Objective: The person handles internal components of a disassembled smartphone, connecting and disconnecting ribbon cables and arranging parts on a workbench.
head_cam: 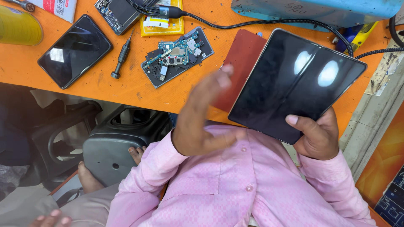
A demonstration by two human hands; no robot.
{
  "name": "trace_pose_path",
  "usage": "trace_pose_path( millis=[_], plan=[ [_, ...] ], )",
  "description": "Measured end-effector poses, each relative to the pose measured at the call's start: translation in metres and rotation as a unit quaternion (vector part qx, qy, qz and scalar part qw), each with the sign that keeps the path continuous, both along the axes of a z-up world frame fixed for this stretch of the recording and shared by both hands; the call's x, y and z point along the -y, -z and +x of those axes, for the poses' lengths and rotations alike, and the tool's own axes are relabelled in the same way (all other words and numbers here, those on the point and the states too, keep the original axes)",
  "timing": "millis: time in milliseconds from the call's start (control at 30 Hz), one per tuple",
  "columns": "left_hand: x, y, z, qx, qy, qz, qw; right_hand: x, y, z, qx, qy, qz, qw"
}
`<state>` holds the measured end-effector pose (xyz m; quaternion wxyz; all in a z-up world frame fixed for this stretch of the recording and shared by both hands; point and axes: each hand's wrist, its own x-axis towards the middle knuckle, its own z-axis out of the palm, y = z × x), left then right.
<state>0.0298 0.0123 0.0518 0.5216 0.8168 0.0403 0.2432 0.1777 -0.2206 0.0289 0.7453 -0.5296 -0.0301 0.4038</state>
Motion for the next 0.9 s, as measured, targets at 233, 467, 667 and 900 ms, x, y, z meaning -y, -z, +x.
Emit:
trace_pose_path(
  millis=[233, 467, 667, 900],
  plan=[
    [0.013, 0.021, 0.013, -0.16, 0.084, -0.445, 0.877, 0.004, 0.001, 0.003, 0.097, -0.1, -0.021, 0.99],
    [0.015, 0.025, 0.008, -0.138, 0.057, -0.504, 0.851, 0.007, 0.005, 0.015, 0.182, -0.193, -0.073, 0.961],
    [-0.001, 0.014, -0.007, -0.076, 0.008, -0.465, 0.882, -0.026, -0.018, 0.026, 0.068, -0.121, 0.144, 0.98],
    [-0.013, 0.003, -0.024, -0.085, -0.076, -0.384, 0.916, -0.022, -0.017, 0.038, 0.127, -0.124, 0.079, 0.981]
  ],
)
